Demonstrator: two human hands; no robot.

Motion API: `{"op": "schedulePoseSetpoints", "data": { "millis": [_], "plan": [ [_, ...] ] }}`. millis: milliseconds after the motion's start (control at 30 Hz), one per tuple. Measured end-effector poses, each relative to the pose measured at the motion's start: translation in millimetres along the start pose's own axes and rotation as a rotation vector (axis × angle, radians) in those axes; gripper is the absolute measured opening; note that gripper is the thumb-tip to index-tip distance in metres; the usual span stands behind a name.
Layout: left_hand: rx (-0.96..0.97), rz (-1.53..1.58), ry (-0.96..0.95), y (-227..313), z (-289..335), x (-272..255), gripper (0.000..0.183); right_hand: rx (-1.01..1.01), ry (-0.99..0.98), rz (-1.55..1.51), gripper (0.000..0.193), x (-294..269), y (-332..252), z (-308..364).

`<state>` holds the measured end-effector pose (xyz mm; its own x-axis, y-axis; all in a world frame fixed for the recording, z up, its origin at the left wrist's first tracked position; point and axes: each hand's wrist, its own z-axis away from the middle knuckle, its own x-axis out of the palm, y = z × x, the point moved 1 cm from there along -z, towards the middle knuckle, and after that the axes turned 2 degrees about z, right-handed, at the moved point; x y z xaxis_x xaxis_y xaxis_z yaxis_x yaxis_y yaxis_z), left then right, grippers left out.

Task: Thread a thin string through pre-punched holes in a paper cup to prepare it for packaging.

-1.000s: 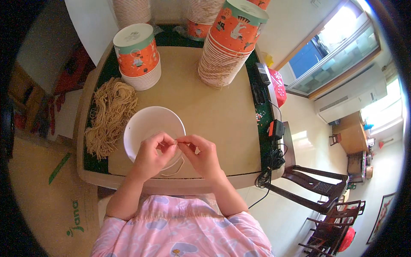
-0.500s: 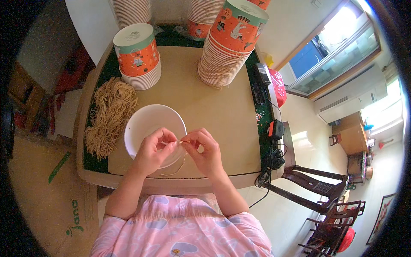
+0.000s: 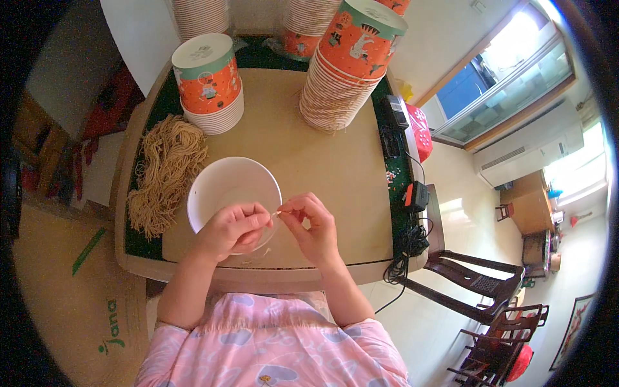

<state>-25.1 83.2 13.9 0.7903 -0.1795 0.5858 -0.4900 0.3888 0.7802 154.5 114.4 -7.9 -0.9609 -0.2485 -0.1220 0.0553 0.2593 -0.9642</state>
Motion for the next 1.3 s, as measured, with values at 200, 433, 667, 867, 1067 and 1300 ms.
{"op": "schedulePoseSetpoints", "data": {
  "millis": [200, 433, 667, 867, 1067, 1300],
  "plan": [
    [0.015, -0.106, -0.02, 7, 7, 4, 0.019, -0.104, -0.068, 0.072, 0.01, 0, -2, 0],
    [0.08, -0.127, 0.015, 8, 5, 7, 0.018, -0.111, -0.057, 0.083, 0.01, 1, 5, 3],
    [0.155, -0.1, 0.096, 25, 16, 4, 0.018, -0.099, -0.068, 0.119, 0.01, -1, 16, 6],
    [0.132, -0.184, 0.095, 33, 25, -1, 0.014, -0.052, -0.058, 0.06, 0.008, -10, 32, 2],
    [0.236, -0.191, 0.214, 54, 41, -18, 0.026, 0.154, -0.149, -0.1, 0.008, -49, 36, -58],
    [0.19, -0.038, 0.14, 33, 31, -26, 0.02, 0.128, -0.292, 0.297, 0.01, -52, 40, -143]
  ]
}}
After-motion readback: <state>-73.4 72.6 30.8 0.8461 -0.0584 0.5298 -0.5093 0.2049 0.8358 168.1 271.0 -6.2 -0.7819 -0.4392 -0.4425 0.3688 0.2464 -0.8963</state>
